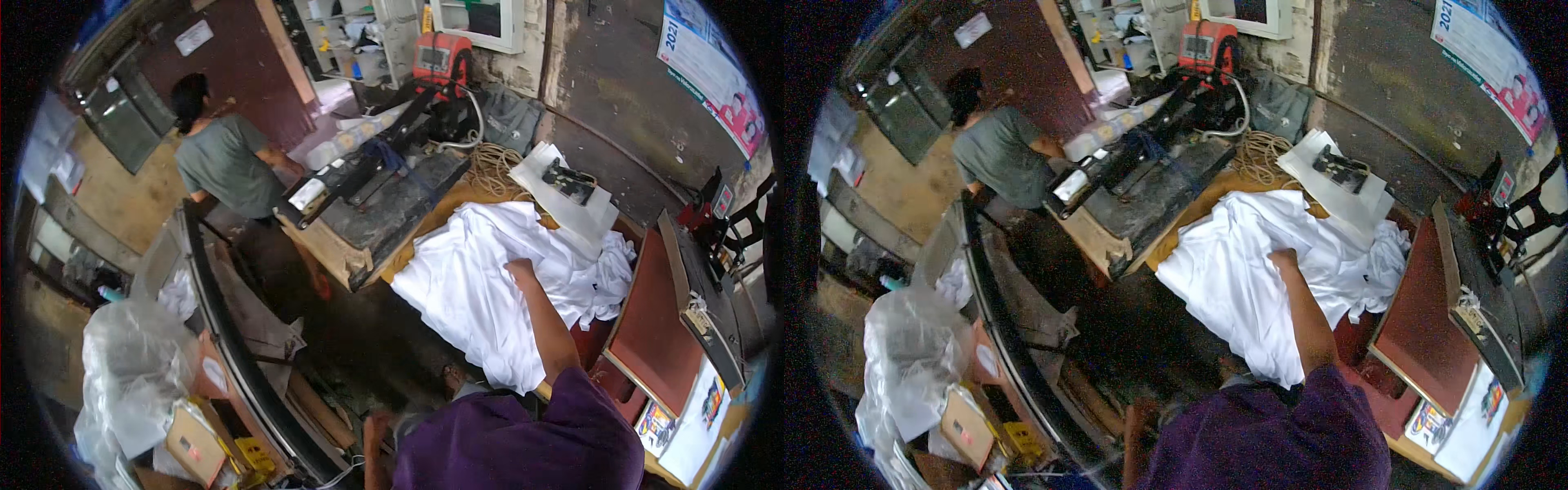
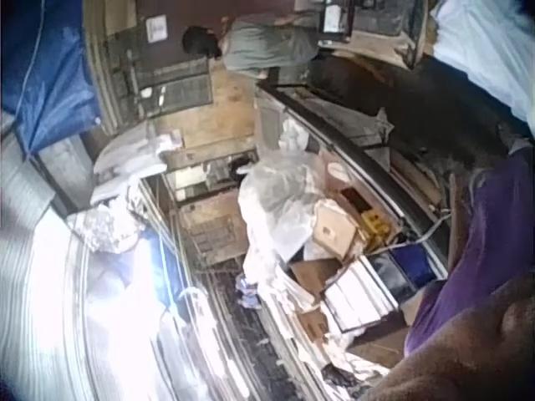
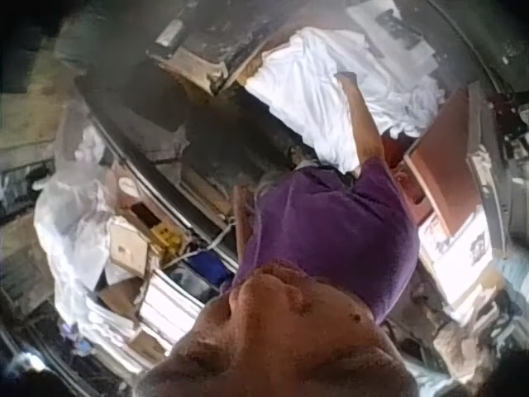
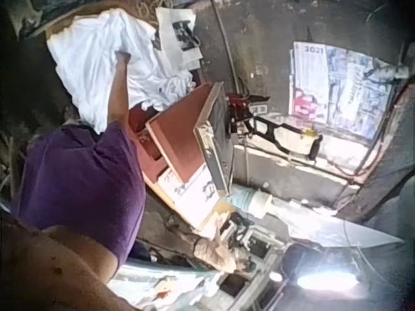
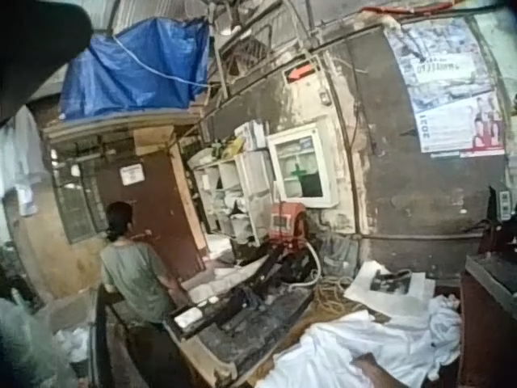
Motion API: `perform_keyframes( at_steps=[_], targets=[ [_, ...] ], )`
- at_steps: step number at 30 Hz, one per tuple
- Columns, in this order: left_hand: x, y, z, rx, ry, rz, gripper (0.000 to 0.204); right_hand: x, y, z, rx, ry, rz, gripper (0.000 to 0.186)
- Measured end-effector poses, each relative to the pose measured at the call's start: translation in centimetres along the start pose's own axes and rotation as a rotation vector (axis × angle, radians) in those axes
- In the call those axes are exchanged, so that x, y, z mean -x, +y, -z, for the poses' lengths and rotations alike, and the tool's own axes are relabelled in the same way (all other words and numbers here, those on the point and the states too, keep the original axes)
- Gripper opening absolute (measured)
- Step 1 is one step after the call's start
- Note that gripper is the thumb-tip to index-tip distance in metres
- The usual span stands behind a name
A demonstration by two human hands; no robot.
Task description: Using a heat press machine to apply graphic transfers onto white t-shirts.
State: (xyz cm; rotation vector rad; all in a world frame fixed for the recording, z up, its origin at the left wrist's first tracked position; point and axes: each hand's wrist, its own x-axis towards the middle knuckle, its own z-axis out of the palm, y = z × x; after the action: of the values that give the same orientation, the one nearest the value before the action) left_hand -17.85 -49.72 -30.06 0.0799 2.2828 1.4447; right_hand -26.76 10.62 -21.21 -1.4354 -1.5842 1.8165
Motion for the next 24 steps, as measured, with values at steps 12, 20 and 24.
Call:
perform_keyframes(
  at_steps=[12,20,24],
  targets=[
    [-19.8,23.8,-3.8,-0.225,-0.624,-0.482,0.03,5.3,-7.2,7.1,-0.611,0.155,0.33,0.028],
    [-20.8,42.5,-6.4,-0.365,-0.51,-1.25,0.048,28.4,-16.9,-0.7,0.318,-0.657,0.692,0.013],
    [-22.1,43.0,-6.0,-0.233,-0.97,-0.791,0.025,34.0,-16.8,2.4,-0.031,-0.336,0.707,0.012]
  ],
)
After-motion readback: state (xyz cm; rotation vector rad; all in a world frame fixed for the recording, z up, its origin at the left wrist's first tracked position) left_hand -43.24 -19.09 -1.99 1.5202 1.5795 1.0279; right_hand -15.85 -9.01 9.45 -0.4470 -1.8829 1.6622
